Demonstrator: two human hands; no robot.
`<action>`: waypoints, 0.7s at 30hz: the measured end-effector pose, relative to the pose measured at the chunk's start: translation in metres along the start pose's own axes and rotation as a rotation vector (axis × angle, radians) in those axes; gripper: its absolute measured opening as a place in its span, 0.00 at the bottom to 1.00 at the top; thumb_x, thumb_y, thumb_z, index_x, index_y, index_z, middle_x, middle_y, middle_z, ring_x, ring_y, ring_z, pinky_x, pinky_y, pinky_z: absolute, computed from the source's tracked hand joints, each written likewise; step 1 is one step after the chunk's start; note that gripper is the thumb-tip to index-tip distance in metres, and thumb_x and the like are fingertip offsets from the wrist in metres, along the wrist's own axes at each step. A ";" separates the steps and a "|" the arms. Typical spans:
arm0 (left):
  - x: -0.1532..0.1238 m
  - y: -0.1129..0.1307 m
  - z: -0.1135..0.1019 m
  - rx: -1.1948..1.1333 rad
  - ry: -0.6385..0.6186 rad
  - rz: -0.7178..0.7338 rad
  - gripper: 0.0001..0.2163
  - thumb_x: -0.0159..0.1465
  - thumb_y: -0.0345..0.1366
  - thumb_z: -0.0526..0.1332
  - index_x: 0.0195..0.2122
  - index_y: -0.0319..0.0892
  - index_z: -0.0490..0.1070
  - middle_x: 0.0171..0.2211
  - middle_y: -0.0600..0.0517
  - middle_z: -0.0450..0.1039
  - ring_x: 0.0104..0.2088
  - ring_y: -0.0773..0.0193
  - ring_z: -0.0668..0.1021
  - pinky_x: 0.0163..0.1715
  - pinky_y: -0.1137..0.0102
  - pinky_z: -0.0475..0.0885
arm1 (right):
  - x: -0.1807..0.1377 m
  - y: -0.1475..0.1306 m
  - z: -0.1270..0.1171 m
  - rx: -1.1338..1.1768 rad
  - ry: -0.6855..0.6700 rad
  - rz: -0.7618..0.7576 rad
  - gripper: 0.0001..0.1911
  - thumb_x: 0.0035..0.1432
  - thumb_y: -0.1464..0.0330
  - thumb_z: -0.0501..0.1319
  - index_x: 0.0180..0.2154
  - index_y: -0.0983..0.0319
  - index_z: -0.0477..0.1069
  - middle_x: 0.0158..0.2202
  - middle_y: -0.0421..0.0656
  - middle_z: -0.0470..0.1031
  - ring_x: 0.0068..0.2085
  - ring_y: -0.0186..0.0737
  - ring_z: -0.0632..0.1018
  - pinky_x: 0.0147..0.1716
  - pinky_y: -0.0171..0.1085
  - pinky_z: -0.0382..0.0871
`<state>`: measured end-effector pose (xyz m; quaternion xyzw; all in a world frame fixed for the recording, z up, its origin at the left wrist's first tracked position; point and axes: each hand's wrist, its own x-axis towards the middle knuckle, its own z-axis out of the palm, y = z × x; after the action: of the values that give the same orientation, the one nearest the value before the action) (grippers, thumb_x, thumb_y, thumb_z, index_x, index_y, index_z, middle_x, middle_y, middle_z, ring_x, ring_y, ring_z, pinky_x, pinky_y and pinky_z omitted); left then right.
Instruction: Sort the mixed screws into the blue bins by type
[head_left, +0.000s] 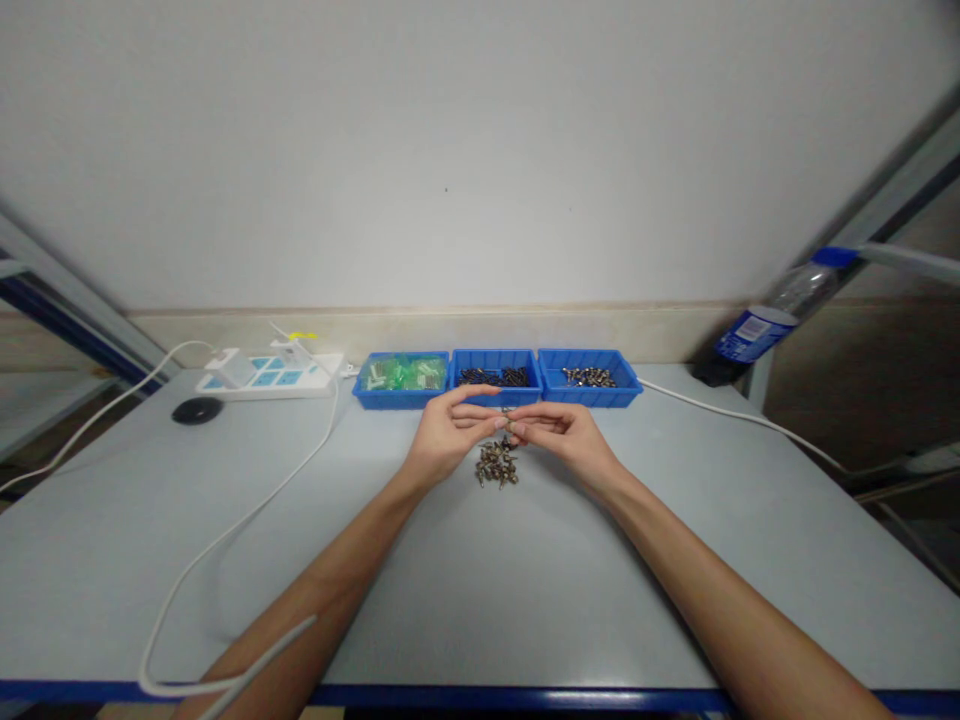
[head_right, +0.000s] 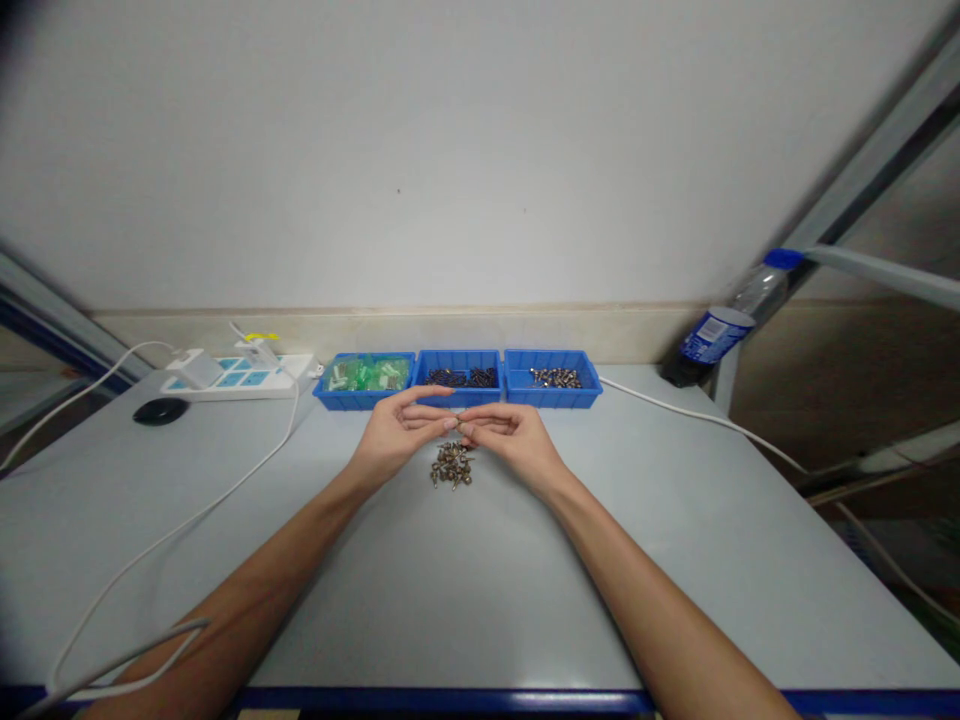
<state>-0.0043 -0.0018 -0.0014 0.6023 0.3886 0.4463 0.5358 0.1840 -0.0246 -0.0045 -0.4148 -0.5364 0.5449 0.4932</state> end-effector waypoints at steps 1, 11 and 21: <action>0.000 0.000 0.000 0.018 -0.004 0.005 0.23 0.55 0.39 0.72 0.51 0.38 0.72 0.37 0.45 0.83 0.37 0.55 0.85 0.42 0.63 0.81 | 0.000 0.000 0.000 0.009 0.006 0.009 0.13 0.46 0.62 0.73 0.35 0.60 0.81 0.30 0.45 0.83 0.32 0.41 0.82 0.41 0.43 0.76; 0.005 -0.009 -0.020 0.934 -0.491 0.515 0.19 0.64 0.21 0.55 0.51 0.42 0.76 0.54 0.47 0.76 0.58 0.56 0.73 0.59 0.57 0.69 | 0.011 -0.002 -0.016 0.151 0.613 -0.149 0.13 0.46 0.68 0.70 0.37 0.62 0.81 0.40 0.47 0.82 0.37 0.41 0.82 0.45 0.43 0.75; 0.004 -0.008 -0.021 1.056 -0.422 0.513 0.12 0.66 0.27 0.57 0.41 0.42 0.80 0.40 0.45 0.82 0.43 0.57 0.81 0.47 0.64 0.74 | 0.010 -0.001 -0.015 0.109 0.569 -0.086 0.15 0.47 0.67 0.67 0.40 0.62 0.80 0.42 0.48 0.81 0.34 0.41 0.82 0.36 0.41 0.76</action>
<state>-0.0230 0.0097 -0.0083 0.9352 0.2855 0.1801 0.1066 0.1972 -0.0126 -0.0039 -0.5006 -0.3638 0.4132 0.6680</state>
